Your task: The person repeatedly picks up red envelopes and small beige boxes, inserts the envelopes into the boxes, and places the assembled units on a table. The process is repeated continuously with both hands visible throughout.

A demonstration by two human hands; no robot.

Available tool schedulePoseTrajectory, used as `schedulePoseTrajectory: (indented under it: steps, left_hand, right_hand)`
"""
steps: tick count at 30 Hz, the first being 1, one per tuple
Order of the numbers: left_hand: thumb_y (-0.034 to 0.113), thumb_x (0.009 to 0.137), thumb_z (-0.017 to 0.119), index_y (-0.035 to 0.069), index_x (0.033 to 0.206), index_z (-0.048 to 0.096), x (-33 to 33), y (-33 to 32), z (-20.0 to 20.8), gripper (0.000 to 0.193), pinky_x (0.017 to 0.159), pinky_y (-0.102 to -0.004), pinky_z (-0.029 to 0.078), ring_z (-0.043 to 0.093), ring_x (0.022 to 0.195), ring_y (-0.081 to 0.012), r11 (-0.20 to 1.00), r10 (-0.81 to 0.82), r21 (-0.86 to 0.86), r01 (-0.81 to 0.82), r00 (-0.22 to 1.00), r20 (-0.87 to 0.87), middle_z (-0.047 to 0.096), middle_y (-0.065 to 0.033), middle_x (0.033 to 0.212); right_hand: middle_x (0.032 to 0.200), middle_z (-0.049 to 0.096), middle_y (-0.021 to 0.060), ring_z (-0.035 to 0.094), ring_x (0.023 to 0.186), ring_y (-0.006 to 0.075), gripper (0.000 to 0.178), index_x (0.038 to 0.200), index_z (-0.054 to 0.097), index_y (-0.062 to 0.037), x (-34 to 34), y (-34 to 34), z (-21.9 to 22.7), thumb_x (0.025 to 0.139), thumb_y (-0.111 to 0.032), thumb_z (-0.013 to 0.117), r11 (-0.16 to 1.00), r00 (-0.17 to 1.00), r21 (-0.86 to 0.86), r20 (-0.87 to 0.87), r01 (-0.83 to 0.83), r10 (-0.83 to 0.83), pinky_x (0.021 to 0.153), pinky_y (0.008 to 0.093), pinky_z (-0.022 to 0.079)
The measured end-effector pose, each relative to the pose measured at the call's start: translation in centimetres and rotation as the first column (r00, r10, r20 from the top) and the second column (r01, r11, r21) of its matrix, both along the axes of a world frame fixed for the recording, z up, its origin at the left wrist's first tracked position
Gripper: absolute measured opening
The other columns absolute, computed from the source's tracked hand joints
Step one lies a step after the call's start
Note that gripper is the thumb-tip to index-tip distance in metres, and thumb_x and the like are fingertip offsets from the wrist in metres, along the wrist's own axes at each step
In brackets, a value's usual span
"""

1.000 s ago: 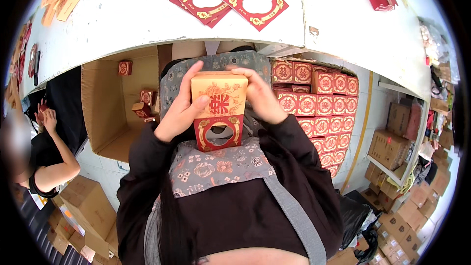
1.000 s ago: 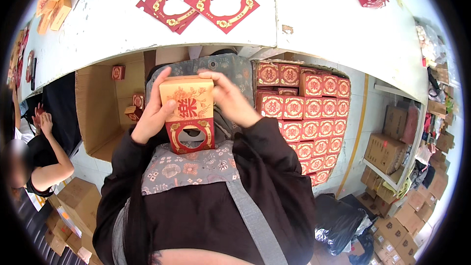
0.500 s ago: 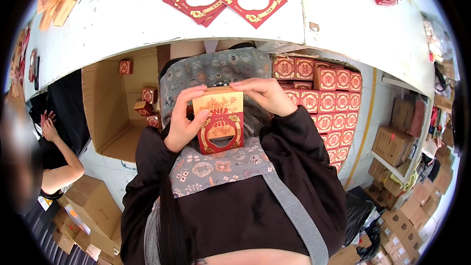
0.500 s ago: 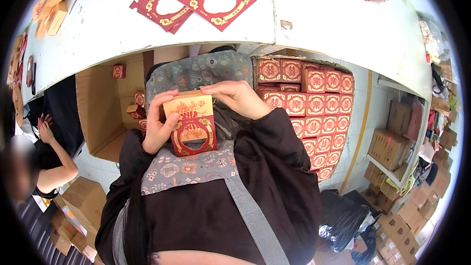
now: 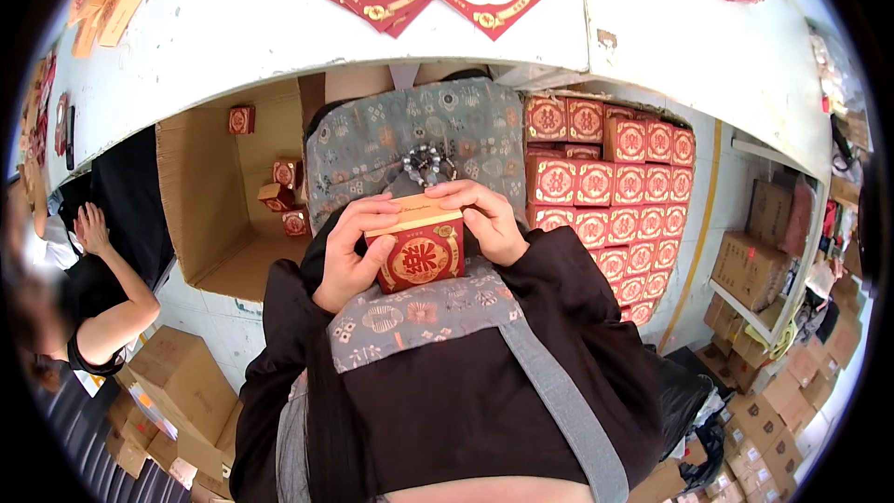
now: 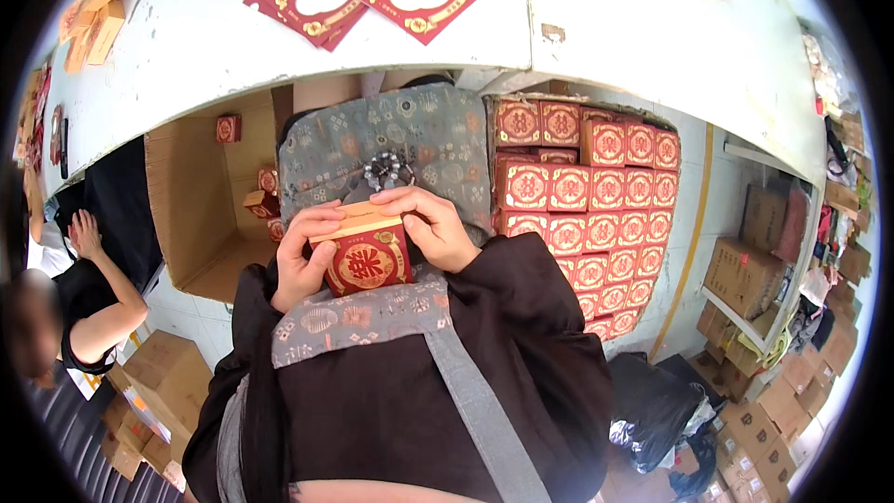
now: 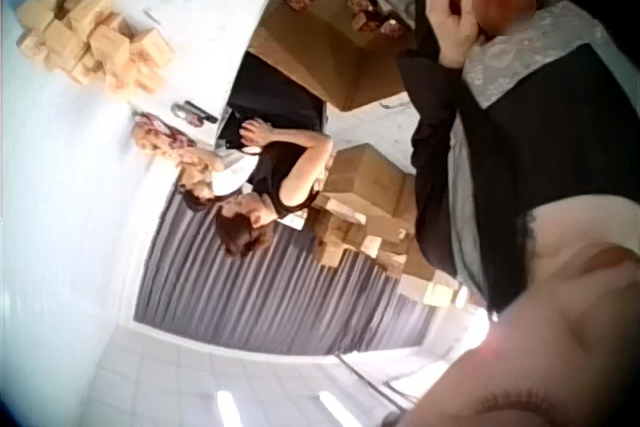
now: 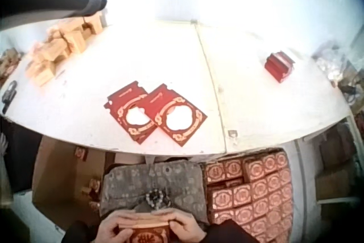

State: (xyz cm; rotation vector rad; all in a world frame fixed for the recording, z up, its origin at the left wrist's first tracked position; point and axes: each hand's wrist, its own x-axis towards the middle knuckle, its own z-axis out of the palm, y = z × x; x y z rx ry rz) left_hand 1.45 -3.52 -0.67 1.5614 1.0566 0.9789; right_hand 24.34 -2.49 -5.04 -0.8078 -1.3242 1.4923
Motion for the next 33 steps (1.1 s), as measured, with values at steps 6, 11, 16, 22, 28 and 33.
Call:
schedulePoseTrajectory:
  steps: [6, 11, 16, 22, 28, 33]
  left_hand:
    - [0.009, 0.088, 0.059, 0.002, 0.103, 0.061, 0.3, -0.1, -0.7, 0.016, 0.089, -0.0372, 0.045, 0.060, 0.101, -0.0298, 0.998, -0.051, 0.033, 0.053, 0.998, -0.045, 0.062, -0.0156, 0.108]
    - [0.021, 0.096, 0.047, 0.003, 0.129, 0.049, 2.9, 4.9, 1.9, 0.038, 0.104, -0.0422, 0.035, 0.042, 0.127, -0.0321, 0.977, -0.012, 0.206, 0.062, 0.973, -0.232, 0.041, -0.0182, 0.138]
    - [0.009, 0.093, 0.047, 0.002, 0.135, 0.039, 4.5, 7.6, 2.7, 0.043, 0.100, -0.0390, 0.041, 0.040, 0.129, -0.0264, 0.999, 0.021, 0.039, -0.019, 0.998, -0.056, 0.031, -0.0157, 0.146]
    - [0.012, 0.081, 0.067, 0.002, 0.124, 0.051, 6.4, 16.4, 7.2, 0.047, 0.090, -0.0389, 0.045, 0.053, 0.110, -0.0307, 0.786, 0.305, 0.615, 0.068, 0.822, -0.481, 0.051, -0.0173, 0.127]
    - [0.033, 0.070, 0.079, 0.003, 0.137, 0.037, 10.8, 28.3, 6.3, 0.084, 0.096, -0.0420, 0.040, 0.048, 0.116, -0.0331, 0.881, 0.426, 0.470, -0.046, 0.509, -0.748, 0.052, -0.0205, 0.124]
    - [0.026, 0.066, 0.081, 0.004, 0.139, 0.034, 10.1, 27.3, 6.5, 0.089, 0.094, -0.0409, 0.041, 0.043, 0.112, -0.0316, 0.809, 0.366, 0.588, 0.007, 0.776, -0.514, 0.044, -0.0185, 0.116]
  right_hand:
    - [0.124, 0.053, 0.0178, 0.053, 0.116, 0.0269, 0.024, 0.107, 0.053, -0.0049, 0.1, -2.1, 0.3, 0.086, -0.006, 0.064, 0.997, 0.995, -0.065, 0.097, 0.029, -0.023, 0.092, 0.0374, 0.047]
    - [0.111, 0.058, 0.0127, 0.055, 0.103, 0.0206, 0.020, 0.107, 0.056, -0.0004, 4.2, -1.2, -1.3, 0.089, -0.009, 0.058, 0.762, 0.770, -0.146, 0.236, 0.631, -0.593, 0.091, 0.0323, 0.043]
    - [0.112, 0.058, 0.0155, 0.056, 0.101, 0.0258, 0.041, 0.118, 0.053, -0.0005, 20.1, 2.3, -11.1, 0.094, -0.033, 0.053, 0.061, 0.217, -0.337, 0.448, 0.940, -0.867, 0.087, 0.0380, 0.045]
    - [0.144, 0.032, 0.0237, 0.035, 0.129, 0.0410, 0.055, 0.130, 0.047, -0.0033, 21.5, 3.3, -18.7, 0.083, -0.026, 0.063, 0.190, -0.428, 0.532, 0.808, 0.825, -0.404, 0.107, 0.0516, 0.028]
    - [0.143, 0.034, 0.0219, 0.031, 0.133, 0.0357, 0.042, 0.125, 0.052, -0.0036, 8.1, 5.3, -6.5, 0.083, 0.002, 0.054, 0.289, 0.013, 0.492, 0.490, 0.821, -0.872, 0.107, 0.0448, 0.028]
    - [0.138, 0.038, 0.0170, 0.038, 0.127, 0.0301, 0.038, 0.119, 0.053, -0.0014, 3.3, 4.2, 0.9, 0.082, 0.005, 0.054, 0.449, 0.333, 0.390, 0.329, 0.804, -0.883, 0.105, 0.0388, 0.032]
